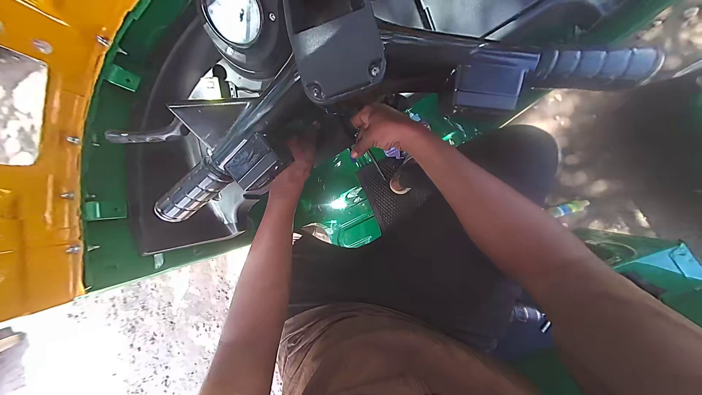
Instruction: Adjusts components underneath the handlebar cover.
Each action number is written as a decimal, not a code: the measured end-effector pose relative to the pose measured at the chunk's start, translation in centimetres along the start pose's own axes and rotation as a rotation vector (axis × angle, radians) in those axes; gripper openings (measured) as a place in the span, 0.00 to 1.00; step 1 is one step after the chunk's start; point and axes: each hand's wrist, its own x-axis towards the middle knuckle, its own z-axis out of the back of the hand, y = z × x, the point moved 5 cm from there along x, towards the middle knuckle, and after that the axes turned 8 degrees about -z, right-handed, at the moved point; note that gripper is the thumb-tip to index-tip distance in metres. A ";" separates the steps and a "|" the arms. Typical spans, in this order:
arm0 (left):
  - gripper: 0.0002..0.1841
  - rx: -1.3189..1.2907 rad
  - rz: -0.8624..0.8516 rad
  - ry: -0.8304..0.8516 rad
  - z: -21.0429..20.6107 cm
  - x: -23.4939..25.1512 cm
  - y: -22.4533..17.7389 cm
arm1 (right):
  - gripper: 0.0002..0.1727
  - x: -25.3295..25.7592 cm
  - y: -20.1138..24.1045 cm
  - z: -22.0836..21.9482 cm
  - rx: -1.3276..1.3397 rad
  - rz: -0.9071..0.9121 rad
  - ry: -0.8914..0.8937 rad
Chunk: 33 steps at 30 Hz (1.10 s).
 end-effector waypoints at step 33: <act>0.21 0.546 -0.436 -0.217 2.8 -2.8 2.2 | 0.25 -0.2 -0.1 0.1 0.032 0.007 -0.012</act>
